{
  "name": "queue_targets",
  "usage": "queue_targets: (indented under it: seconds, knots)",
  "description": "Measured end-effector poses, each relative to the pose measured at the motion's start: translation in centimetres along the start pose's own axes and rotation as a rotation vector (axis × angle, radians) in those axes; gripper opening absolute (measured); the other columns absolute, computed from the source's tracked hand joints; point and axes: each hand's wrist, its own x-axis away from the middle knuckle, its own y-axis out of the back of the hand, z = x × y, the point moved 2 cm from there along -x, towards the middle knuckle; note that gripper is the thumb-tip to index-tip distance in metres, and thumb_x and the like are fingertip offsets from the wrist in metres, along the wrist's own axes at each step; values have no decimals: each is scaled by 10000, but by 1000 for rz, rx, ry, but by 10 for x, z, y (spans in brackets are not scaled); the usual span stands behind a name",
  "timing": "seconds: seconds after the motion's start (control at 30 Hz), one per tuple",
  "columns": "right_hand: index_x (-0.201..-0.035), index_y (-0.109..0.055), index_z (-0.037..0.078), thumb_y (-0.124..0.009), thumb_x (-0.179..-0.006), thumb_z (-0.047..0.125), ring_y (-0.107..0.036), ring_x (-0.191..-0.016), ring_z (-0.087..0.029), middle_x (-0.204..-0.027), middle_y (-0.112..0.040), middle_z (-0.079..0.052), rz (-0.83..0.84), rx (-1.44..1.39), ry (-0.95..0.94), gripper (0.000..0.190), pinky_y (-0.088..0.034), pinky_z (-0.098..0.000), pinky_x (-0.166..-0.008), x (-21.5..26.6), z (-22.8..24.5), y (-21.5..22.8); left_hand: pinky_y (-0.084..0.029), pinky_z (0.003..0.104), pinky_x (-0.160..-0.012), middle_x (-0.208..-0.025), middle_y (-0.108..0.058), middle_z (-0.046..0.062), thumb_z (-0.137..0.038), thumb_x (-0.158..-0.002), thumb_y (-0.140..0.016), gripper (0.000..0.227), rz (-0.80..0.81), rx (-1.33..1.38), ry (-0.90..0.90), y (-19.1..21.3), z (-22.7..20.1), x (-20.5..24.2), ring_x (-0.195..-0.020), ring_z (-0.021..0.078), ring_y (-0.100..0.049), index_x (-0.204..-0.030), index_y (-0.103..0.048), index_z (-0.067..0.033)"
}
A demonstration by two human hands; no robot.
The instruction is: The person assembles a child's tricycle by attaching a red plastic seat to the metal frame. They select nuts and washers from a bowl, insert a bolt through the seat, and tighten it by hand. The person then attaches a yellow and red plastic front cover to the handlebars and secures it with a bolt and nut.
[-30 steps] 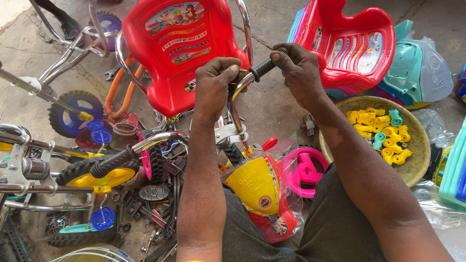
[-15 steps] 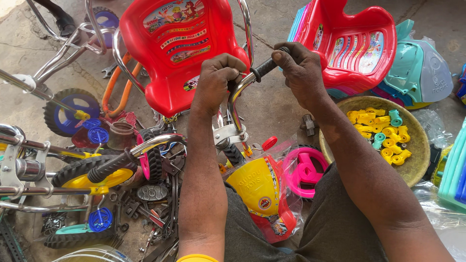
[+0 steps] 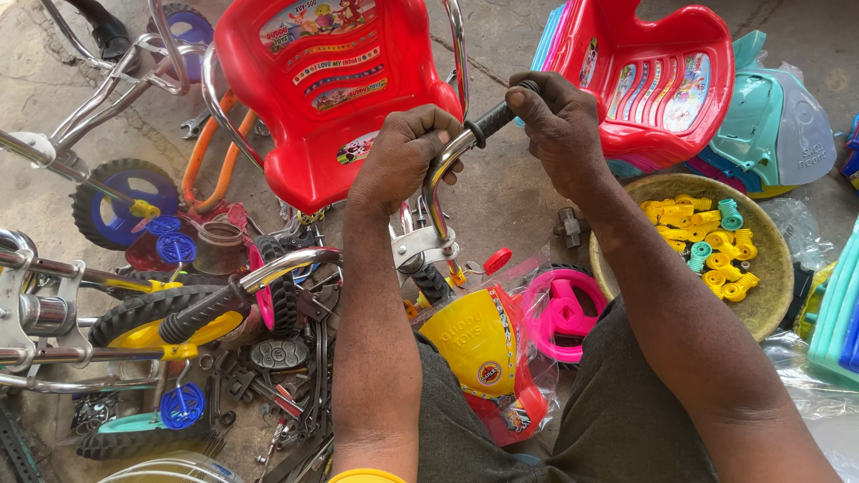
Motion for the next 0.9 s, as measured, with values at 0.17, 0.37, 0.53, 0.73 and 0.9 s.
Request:
queue_targets:
  seconds: [0.17,0.37,0.53,0.73,0.9]
  knots:
    - [-1283,-638,-3,-723,-990,427,-433,-574,20,-777,-535,64,-16,-13,-2,527,-342,-180,-451,-1,0,-2,-651,316,-643,-835,-730,98,-8,-979,-531,172,-20,169,-103,1,3,-6,-709,142,-734,-1029,-692,30]
    - [-1283,-638,-3,-727,-989,424,-429,-573,21,-777,-532,64,-11,-17,-2,526,-334,-180,-450,-2,-1,-1,-647,309,-657,-854,-734,95,-1,-970,-538,186,-20,112,-131,7,3,-6,-725,132,-724,-1037,-709,28]
    - [-1291,-639,-3,-725,-988,433,-421,-572,21,-771,-519,61,-13,-10,-8,538,-336,-179,-450,-1,-3,0,-636,307,-649,-841,-728,89,-18,-975,-535,174,31,56,-105,6,0,-6,-704,133,-726,-1031,-697,10]
    - [-1309,-617,-5,-700,-993,469,-456,-568,16,-781,-548,42,3,44,19,576,-377,-181,-442,-1,-4,1,-630,298,-649,-847,-726,87,-17,-986,-533,167,66,142,-80,6,1,-5,-707,138,-731,-1024,-692,15]
    - [-1308,-619,-15,-710,-992,469,-440,-574,20,-790,-537,47,2,24,18,586,-368,-180,-447,-1,-4,2,-636,276,-661,-868,-744,94,-18,-982,-566,160,67,190,-71,6,4,-8,-726,139,-745,-1038,-711,20]
